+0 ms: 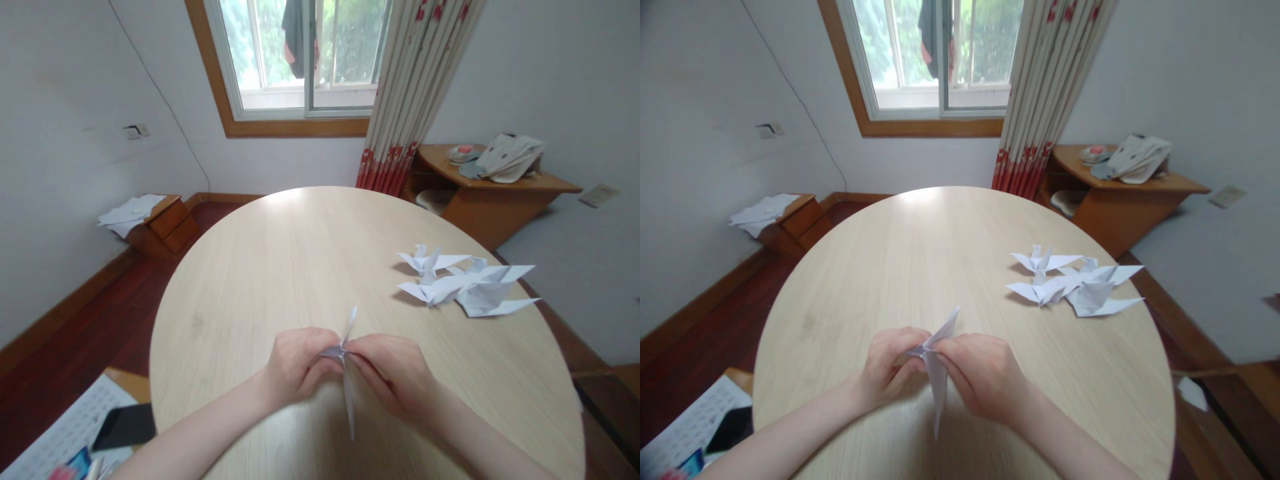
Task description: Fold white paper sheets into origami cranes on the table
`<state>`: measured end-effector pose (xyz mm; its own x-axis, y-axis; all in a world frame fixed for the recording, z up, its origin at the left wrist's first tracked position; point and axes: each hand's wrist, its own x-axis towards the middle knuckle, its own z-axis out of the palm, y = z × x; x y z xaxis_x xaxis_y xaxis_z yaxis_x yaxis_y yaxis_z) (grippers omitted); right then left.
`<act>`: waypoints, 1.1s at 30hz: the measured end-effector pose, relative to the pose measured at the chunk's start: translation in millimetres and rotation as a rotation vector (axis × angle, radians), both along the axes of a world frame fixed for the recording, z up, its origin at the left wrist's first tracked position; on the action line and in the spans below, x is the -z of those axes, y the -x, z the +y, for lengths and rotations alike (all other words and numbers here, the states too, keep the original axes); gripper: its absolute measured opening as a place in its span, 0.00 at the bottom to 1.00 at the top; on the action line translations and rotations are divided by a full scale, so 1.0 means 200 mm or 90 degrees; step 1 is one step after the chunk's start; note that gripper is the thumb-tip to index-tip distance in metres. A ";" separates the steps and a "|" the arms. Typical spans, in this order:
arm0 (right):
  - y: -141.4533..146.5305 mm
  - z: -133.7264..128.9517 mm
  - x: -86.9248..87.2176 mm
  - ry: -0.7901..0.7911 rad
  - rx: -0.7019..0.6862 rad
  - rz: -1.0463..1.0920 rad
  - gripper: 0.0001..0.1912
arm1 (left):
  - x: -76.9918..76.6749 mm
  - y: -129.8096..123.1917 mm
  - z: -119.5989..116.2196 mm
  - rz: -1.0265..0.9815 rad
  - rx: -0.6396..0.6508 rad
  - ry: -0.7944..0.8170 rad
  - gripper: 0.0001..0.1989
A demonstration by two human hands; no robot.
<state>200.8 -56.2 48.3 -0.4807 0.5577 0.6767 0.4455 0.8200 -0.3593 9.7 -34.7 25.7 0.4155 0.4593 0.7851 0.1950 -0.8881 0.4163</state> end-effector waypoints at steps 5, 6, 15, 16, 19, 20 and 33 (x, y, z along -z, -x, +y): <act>-0.01 0.00 -0.01 0.020 -0.008 -0.005 0.11 | 0.00 0.00 0.01 -0.003 -0.006 0.021 0.10; -0.01 0.00 -0.01 0.023 -0.016 -0.007 0.11 | 0.00 0.00 0.01 -0.005 -0.010 0.017 0.10; -0.02 0.01 -0.01 0.124 -0.047 0.027 0.27 | -0.03 0.00 0.00 -0.026 -0.047 0.037 0.05; -0.02 0.01 -0.01 0.127 -0.039 0.026 0.25 | -0.03 0.00 0.00 -0.034 -0.068 0.033 0.04; -0.02 0.01 0.01 0.141 -0.020 0.023 0.20 | -0.05 0.01 0.00 -0.052 -0.134 0.032 0.03; -0.02 0.01 0.02 0.147 -0.020 0.022 0.20 | -0.05 0.01 0.00 -0.050 -0.142 0.041 0.03; -0.01 -0.01 -0.02 0.255 0.075 0.016 0.19 | -0.01 0.01 0.03 -0.035 -0.072 0.154 0.09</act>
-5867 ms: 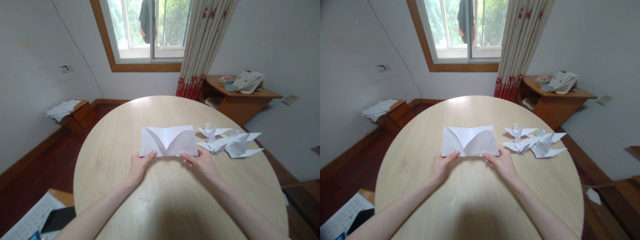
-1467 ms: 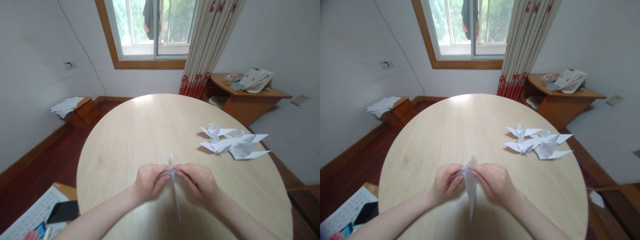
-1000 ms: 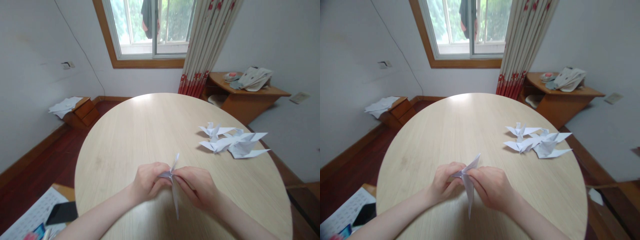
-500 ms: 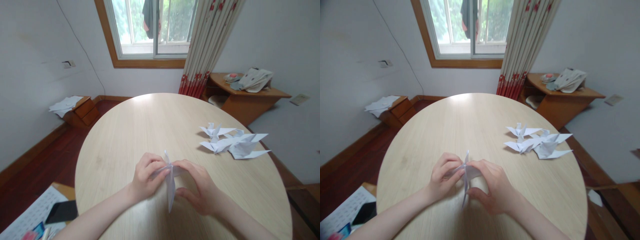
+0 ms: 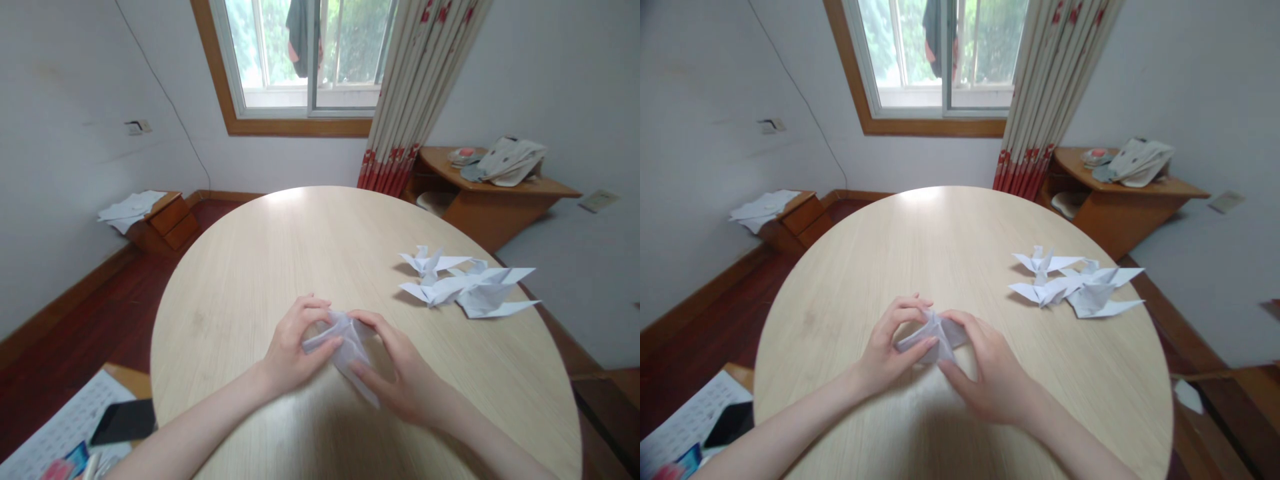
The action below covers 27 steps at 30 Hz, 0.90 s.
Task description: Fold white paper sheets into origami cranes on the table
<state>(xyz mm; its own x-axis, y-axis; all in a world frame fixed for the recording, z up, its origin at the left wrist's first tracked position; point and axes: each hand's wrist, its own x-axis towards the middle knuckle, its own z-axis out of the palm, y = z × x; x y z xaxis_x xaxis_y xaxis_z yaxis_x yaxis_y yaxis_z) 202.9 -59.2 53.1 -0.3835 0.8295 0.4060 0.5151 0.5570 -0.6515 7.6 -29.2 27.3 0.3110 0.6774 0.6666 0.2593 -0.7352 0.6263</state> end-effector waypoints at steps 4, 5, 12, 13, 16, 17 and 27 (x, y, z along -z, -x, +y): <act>-0.01 0.03 0.02 0.023 0.039 0.058 0.12 | 0.03 0.00 0.00 -0.027 -0.061 0.070 0.13; -0.01 0.04 0.02 0.032 0.046 0.072 0.12 | 0.03 0.00 0.00 -0.031 -0.065 0.086 0.14; -0.02 0.06 0.04 0.063 0.070 0.122 0.12 | 0.06 -0.01 0.01 -0.095 -0.034 0.174 0.15; -0.02 0.06 0.04 0.072 0.069 0.129 0.13 | 0.06 -0.01 0.01 -0.109 -0.031 0.172 0.15; -0.02 0.06 0.03 0.101 0.049 0.161 0.17 | 0.05 -0.01 0.02 -0.116 -0.019 0.167 0.11; -0.02 0.06 0.03 0.107 0.035 0.177 0.19 | 0.05 -0.01 0.02 -0.101 -0.010 0.158 0.09; -0.02 0.07 0.03 0.163 0.025 0.224 0.14 | 0.02 0.00 0.02 -0.011 -0.036 0.044 0.07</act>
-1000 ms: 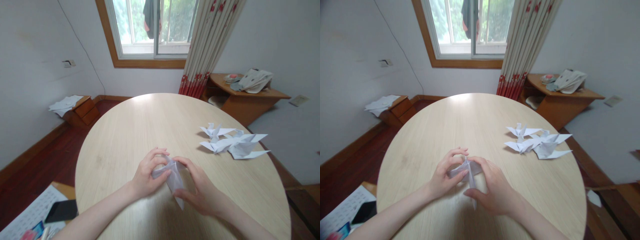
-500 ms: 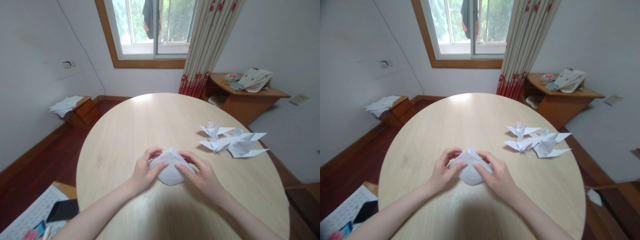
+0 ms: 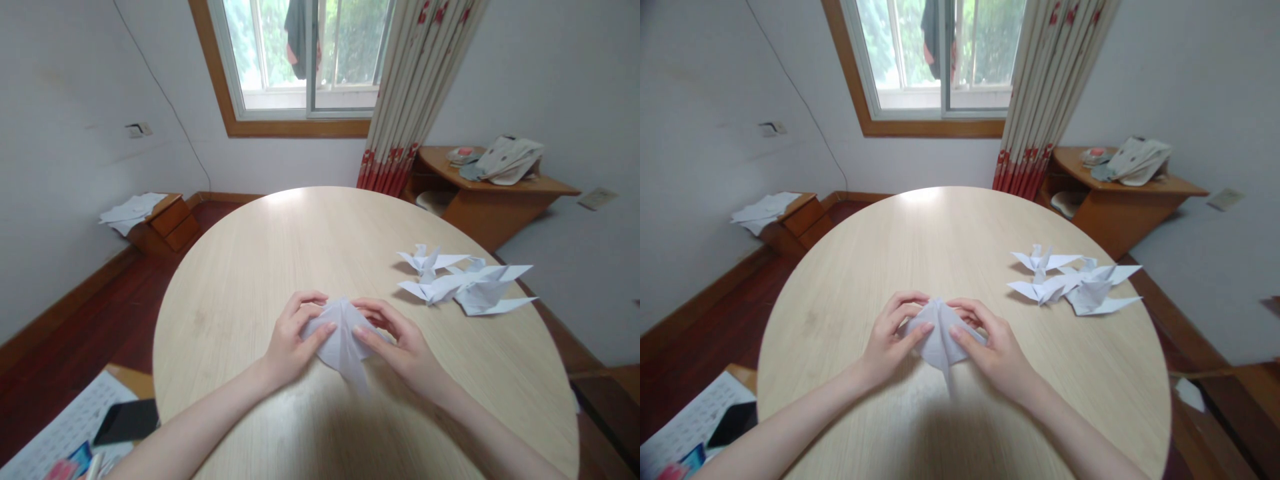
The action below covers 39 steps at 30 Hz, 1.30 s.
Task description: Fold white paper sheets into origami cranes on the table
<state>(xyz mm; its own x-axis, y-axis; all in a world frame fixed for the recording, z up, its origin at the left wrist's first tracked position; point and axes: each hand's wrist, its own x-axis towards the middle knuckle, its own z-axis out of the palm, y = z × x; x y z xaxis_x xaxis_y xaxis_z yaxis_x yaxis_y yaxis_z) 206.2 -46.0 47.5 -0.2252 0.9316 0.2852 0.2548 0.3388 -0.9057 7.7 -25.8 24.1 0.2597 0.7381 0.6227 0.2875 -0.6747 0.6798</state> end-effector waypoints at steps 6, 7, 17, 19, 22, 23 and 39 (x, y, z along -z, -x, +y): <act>0.00 0.00 0.01 -0.097 0.007 -0.072 0.04 | -0.02 0.00 -0.02 0.016 0.002 -0.034 0.06; 0.00 0.00 0.01 -0.123 0.008 -0.082 0.04 | -0.02 -0.01 -0.03 0.012 0.028 -0.028 0.07; 0.03 -0.03 0.00 -0.314 0.078 -0.141 0.04 | -0.06 0.00 -0.06 0.036 0.170 0.068 0.28; 0.03 -0.03 -0.01 -0.331 0.083 -0.148 0.05 | -0.05 -0.01 -0.06 0.047 0.145 0.073 0.24; 0.03 -0.02 -0.01 -0.364 0.088 -0.163 0.06 | -0.03 -0.01 -0.06 0.048 0.130 0.089 0.21; 0.03 -0.02 -0.02 -0.384 0.098 -0.170 0.06 | -0.03 -0.01 -0.06 0.049 0.129 0.097 0.19; 0.00 -0.01 0.04 -0.301 0.155 -0.055 0.19 | -0.01 0.01 -0.01 -0.011 0.076 0.151 0.08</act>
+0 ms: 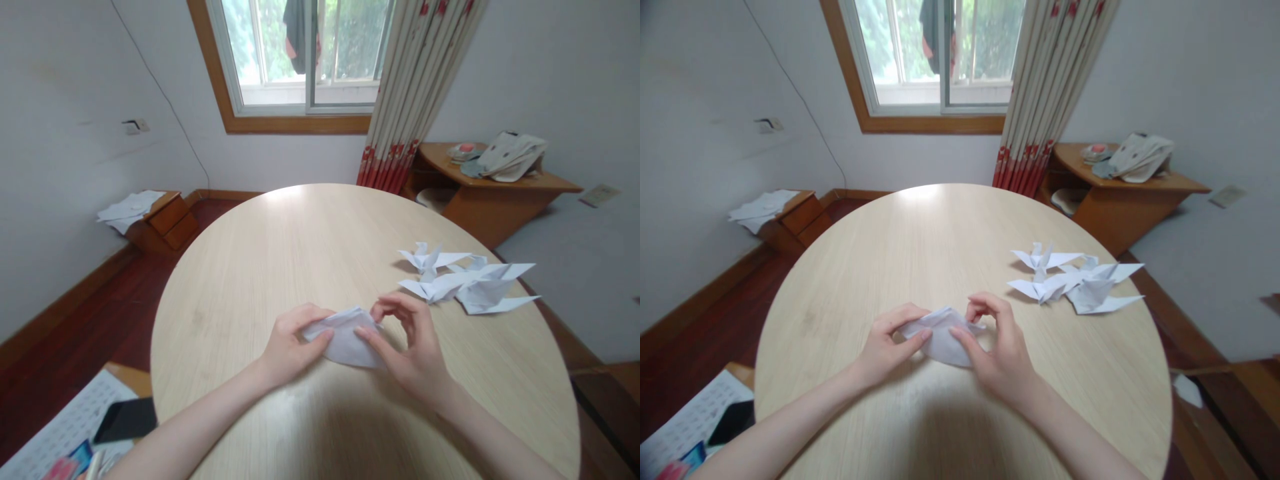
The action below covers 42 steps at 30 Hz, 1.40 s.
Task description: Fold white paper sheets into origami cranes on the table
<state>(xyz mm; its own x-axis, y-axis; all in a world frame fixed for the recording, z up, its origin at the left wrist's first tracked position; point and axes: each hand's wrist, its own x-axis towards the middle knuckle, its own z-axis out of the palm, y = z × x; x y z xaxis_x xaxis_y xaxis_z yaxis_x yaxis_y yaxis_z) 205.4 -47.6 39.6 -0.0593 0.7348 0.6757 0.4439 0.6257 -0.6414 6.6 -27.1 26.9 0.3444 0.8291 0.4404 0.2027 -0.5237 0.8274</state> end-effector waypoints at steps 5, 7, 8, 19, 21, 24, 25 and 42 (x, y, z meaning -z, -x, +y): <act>-0.01 0.01 -0.03 0.208 -0.059 0.050 0.20 | 0.00 0.00 -0.01 -0.051 -0.037 0.142 0.14; -0.01 0.02 -0.04 0.298 -0.095 0.073 0.17 | 0.01 -0.01 0.00 -0.101 -0.035 0.212 0.22; -0.01 0.03 -0.05 0.339 -0.118 0.087 0.15 | 0.01 -0.02 0.00 -0.128 -0.031 0.248 0.26; -0.01 0.07 0.00 0.373 -0.061 0.269 0.16 | 0.11 -0.07 0.06 -0.320 -0.022 0.448 0.42; -0.01 0.08 0.01 0.365 -0.047 0.293 0.18 | 0.12 -0.07 0.07 -0.284 0.031 0.477 0.29; -0.01 0.09 0.04 0.380 -0.050 0.305 0.20 | 0.14 -0.06 0.08 -0.204 0.044 0.471 0.23; -0.01 0.09 0.05 0.389 -0.053 0.300 0.20 | 0.14 -0.05 0.08 -0.178 0.015 0.450 0.22; -0.01 0.19 0.27 0.177 0.115 -0.272 0.13 | 0.20 0.03 0.19 0.357 -0.187 -0.058 0.12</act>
<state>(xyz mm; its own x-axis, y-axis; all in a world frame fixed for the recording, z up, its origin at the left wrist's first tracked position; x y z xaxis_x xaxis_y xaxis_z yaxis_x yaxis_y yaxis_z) 208.1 -9.0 -14.9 -0.1423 0.9064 0.3978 0.7868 0.3474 -0.5101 1.0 11.0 -12.4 0.3076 0.8916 0.3324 0.7381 -0.4441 0.5080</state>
